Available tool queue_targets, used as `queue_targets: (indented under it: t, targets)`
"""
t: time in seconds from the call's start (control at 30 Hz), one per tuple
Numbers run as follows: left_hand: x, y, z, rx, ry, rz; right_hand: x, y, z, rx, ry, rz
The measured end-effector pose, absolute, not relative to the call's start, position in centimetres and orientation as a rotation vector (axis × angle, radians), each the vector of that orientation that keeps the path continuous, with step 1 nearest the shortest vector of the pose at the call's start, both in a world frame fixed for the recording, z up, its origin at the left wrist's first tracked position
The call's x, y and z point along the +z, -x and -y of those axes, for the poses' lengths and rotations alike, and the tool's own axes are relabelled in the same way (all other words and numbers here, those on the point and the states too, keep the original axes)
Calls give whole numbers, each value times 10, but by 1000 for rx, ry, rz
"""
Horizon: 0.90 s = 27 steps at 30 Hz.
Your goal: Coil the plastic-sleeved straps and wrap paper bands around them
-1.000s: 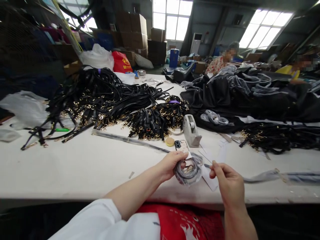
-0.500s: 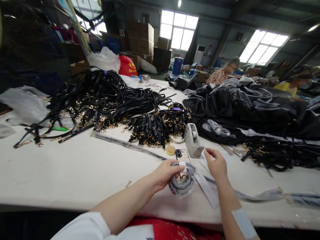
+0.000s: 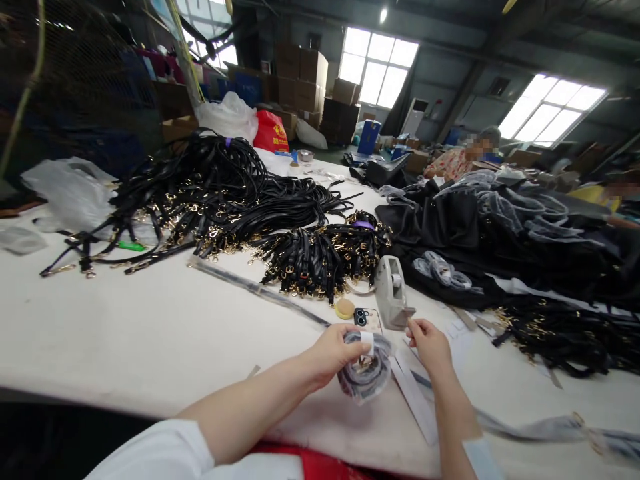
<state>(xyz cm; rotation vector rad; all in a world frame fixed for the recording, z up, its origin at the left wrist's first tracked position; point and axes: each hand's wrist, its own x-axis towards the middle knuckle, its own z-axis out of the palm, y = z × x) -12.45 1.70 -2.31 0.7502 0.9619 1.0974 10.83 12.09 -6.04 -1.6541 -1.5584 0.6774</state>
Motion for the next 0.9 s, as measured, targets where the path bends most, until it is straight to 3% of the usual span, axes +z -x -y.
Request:
queue_targets:
  t: [0.2,0.47,0.73,0.9]
  targets:
    - [-21,110,-19,1124,-753,-921,-29,-111,-66,794,1592,1480]
    - [-16,91,-12,1190,-1084,-1061,-7,-66,5,1559,914,1102]
    - [-19,86,-8,1275,-1603,-1117,-17,-66,3,1661,907,989]
    - [-17,86,-7,1245,-1499,-1109,-21,-67,8,1666,952,992]
